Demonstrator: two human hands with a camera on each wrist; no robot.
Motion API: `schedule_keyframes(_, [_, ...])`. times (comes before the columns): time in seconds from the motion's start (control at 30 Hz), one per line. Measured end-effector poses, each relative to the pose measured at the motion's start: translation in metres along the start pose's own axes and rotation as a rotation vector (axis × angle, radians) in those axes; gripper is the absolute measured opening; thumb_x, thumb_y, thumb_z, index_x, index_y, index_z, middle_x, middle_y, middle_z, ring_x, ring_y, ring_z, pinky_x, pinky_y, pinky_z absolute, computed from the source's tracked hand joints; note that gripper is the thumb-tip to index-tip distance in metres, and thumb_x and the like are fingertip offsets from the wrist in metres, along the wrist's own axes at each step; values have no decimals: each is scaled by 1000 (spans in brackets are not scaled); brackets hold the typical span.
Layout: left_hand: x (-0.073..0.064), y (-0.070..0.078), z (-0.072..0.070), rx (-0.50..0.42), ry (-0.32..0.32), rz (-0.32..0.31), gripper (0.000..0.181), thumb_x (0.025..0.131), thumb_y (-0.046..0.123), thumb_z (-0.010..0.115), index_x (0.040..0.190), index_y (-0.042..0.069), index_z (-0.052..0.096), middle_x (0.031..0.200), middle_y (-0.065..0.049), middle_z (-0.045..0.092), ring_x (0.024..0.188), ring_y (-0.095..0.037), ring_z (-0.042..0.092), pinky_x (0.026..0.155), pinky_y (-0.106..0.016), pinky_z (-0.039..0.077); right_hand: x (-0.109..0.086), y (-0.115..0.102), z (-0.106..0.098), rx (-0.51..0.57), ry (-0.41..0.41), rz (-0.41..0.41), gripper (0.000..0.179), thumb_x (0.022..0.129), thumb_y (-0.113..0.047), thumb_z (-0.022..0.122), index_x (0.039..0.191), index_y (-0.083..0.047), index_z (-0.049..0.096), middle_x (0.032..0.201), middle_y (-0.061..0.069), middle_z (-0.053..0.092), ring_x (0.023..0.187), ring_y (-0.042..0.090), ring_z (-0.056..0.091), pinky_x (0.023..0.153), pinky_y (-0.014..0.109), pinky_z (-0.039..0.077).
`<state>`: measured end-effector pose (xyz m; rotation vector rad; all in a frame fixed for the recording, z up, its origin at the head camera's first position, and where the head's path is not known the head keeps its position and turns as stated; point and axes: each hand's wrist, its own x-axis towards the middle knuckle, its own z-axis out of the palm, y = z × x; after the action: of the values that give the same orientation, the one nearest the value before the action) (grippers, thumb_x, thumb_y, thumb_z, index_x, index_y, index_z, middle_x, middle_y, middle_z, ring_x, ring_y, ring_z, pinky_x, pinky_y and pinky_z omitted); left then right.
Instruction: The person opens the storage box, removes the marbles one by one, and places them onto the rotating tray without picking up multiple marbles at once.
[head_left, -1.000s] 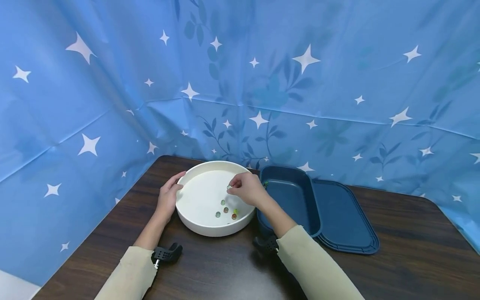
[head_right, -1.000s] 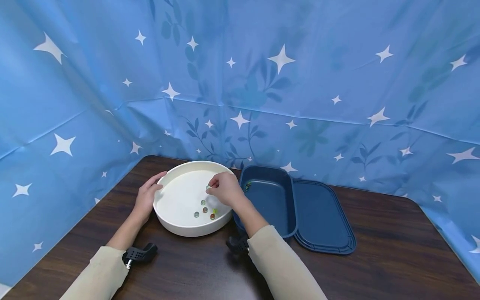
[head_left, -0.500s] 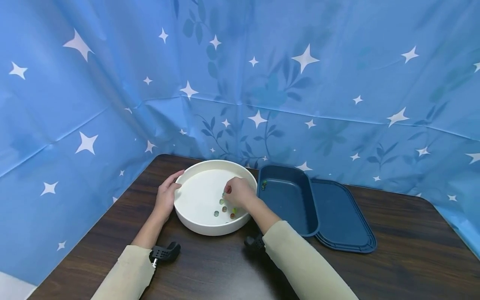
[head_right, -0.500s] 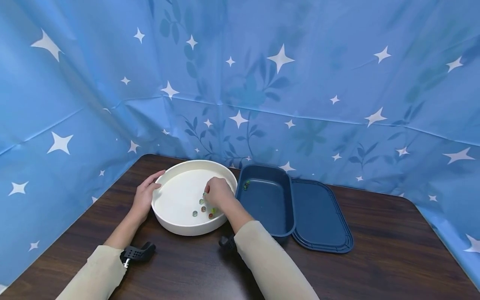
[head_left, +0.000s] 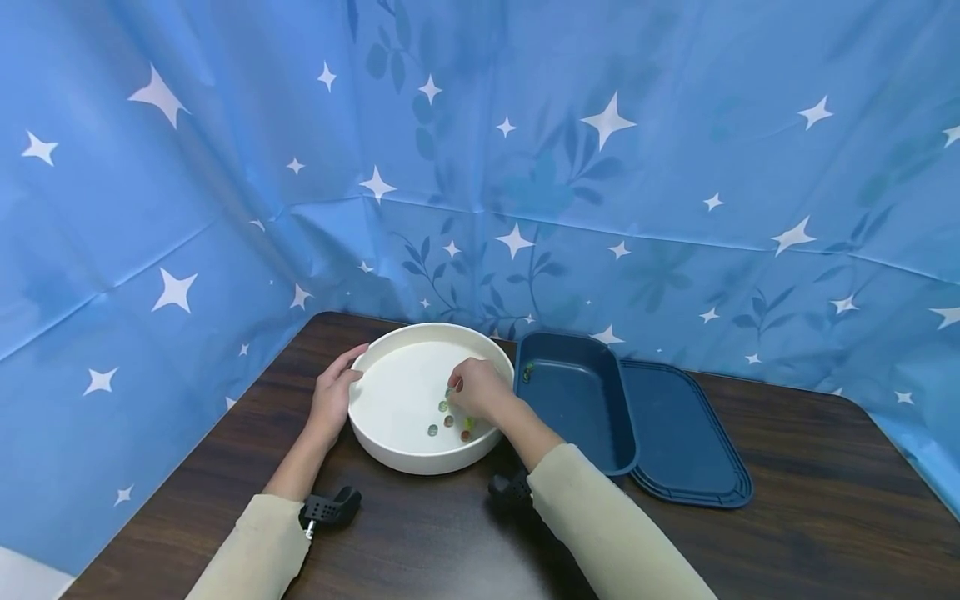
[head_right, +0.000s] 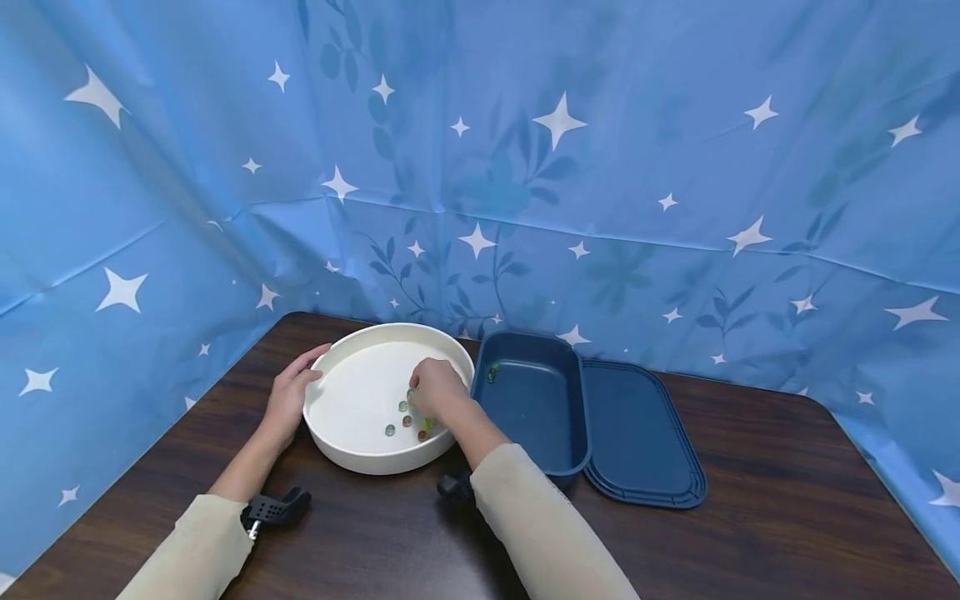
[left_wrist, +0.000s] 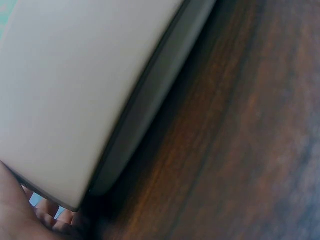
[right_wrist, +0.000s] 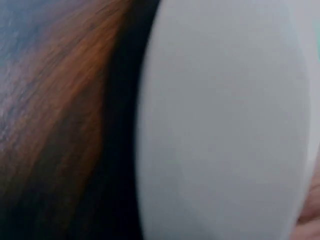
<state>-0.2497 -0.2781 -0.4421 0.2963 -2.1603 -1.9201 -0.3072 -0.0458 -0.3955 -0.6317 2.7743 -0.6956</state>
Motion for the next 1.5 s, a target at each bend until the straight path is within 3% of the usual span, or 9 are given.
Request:
schedule_keyframes(0.2, [-1, -1, -4, -9, 2, 6, 50, 102, 8, 37, 151, 11, 47, 163, -6, 39, 152, -24, 33, 124, -45, 29, -17, -9, -26, 1, -27, -95, 26, 90, -15, 75, 114, -5, 75, 101, 7, 76, 93, 18, 66, 84, 32, 58])
schedule_keyframes(0.37, [-1, 0, -7, -6, 1, 13, 50, 103, 8, 37, 152, 11, 46, 164, -5, 38, 153, -23, 32, 125, -45, 28, -28, -6, -58, 45, 29, -129, 27, 91, -16, 74, 116, -6, 74, 103, 7, 76, 98, 21, 67, 81, 33, 58])
schedule_keyframes(0.6, [0, 0, -10, 6, 8, 3, 50, 103, 7, 37, 152, 11, 46, 164, -6, 38, 152, -25, 34, 123, -45, 30, -18, 24, -89, 121, 108, -105, 26, 93, -20, 72, 114, -6, 75, 104, 10, 75, 94, 23, 66, 72, 31, 57])
schedule_keyframes(0.73, [1, -2, -9, -8, 14, 6, 50, 102, 7, 37, 151, 10, 47, 163, -7, 39, 151, -26, 36, 122, -46, 31, -8, 51, -98, 151, 89, -100, 19, 94, -21, 70, 106, -7, 76, 97, 12, 74, 86, 25, 67, 67, 29, 54])
schedule_keyframes(0.97, [1, -9, -1, -12, 6, 4, 50, 101, 6, 39, 150, 10, 49, 162, -7, 40, 152, -26, 34, 123, -46, 30, 0, 97, -96, 137, -20, -77, 19, 96, -17, 68, 105, -2, 74, 95, 21, 73, 83, 29, 67, 74, 40, 58])
schedule_keyframes(1.13, [2, -10, 4, -31, 5, 13, 49, 100, 6, 39, 149, 9, 50, 161, -8, 42, 149, -28, 38, 121, -47, 32, 4, 119, -86, 73, -41, -76, 15, 94, -12, 68, 102, -1, 75, 89, 14, 74, 77, 20, 66, 70, 31, 56])
schedule_keyframes(1.3, [5, -10, 4, -33, 1, 15, 49, 100, 6, 39, 148, 9, 50, 161, -9, 42, 149, -27, 38, 121, -47, 33, 3, 126, -79, 97, -67, -96, 12, 93, -10, 67, 98, -1, 74, 81, 7, 71, 73, 15, 62, 65, 26, 52])
schedule_keyframes(1.5, [4, -7, 0, -31, 13, 9, 50, 101, 5, 39, 149, 9, 50, 161, -8, 42, 149, -26, 38, 121, -47, 33, 8, 124, -71, 103, -76, -69, 14, 93, -10, 68, 102, -3, 75, 88, 8, 74, 77, 15, 64, 69, 28, 56])
